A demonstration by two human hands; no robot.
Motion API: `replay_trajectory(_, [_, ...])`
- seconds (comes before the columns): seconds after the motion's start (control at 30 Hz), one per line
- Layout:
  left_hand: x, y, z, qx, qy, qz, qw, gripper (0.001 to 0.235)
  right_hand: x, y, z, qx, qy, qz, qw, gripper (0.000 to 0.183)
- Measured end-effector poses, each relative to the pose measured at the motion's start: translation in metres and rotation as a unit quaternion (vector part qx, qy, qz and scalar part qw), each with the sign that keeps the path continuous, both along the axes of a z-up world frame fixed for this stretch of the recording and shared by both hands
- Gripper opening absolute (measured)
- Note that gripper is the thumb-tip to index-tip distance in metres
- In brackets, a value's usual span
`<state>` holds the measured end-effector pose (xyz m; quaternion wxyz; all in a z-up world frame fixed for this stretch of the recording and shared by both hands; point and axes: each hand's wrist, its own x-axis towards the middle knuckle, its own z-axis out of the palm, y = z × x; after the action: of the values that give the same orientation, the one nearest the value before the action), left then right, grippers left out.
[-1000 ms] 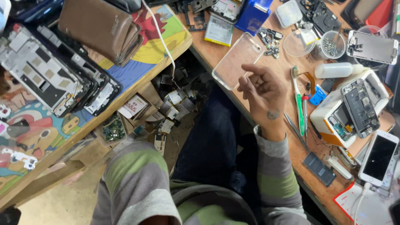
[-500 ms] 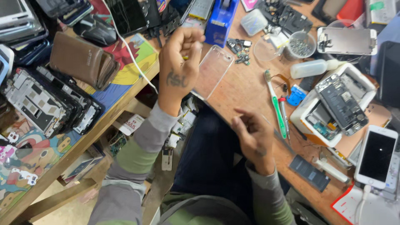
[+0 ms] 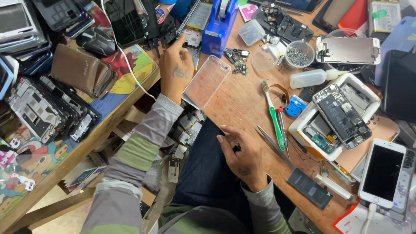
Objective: The person disassembles a smartphone by prying open the back cover and removing the battery. They then use a screwdriver to unscrew and remove a small internal component from the phone's chassis.
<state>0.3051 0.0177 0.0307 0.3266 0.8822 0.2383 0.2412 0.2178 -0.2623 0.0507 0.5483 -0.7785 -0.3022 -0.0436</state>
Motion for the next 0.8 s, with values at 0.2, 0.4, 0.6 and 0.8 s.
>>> replay_trajectory(0.2, [0.004,0.019,0.000,0.228,-0.216,-0.043,0.948,0.037,0.000,0.000,-0.004,0.011,-0.002,0.003,1.000,0.029])
replay_trajectory(0.4, [0.010,0.038,0.010,0.026,-0.181,-0.014,0.983,0.073,0.000,0.001,-0.006,-0.004,-0.005,0.006,1.000,0.028])
replay_trajectory(0.6, [0.028,0.045,0.018,0.170,-0.200,-0.073,0.962,0.041,0.000,0.000,-0.005,0.000,-0.021,0.002,1.000,0.029])
replay_trajectory(0.8, [0.022,0.025,0.028,0.193,-0.040,-0.154,0.968,0.033,0.001,0.000,-0.007,-0.003,-0.029,-0.003,1.000,0.027])
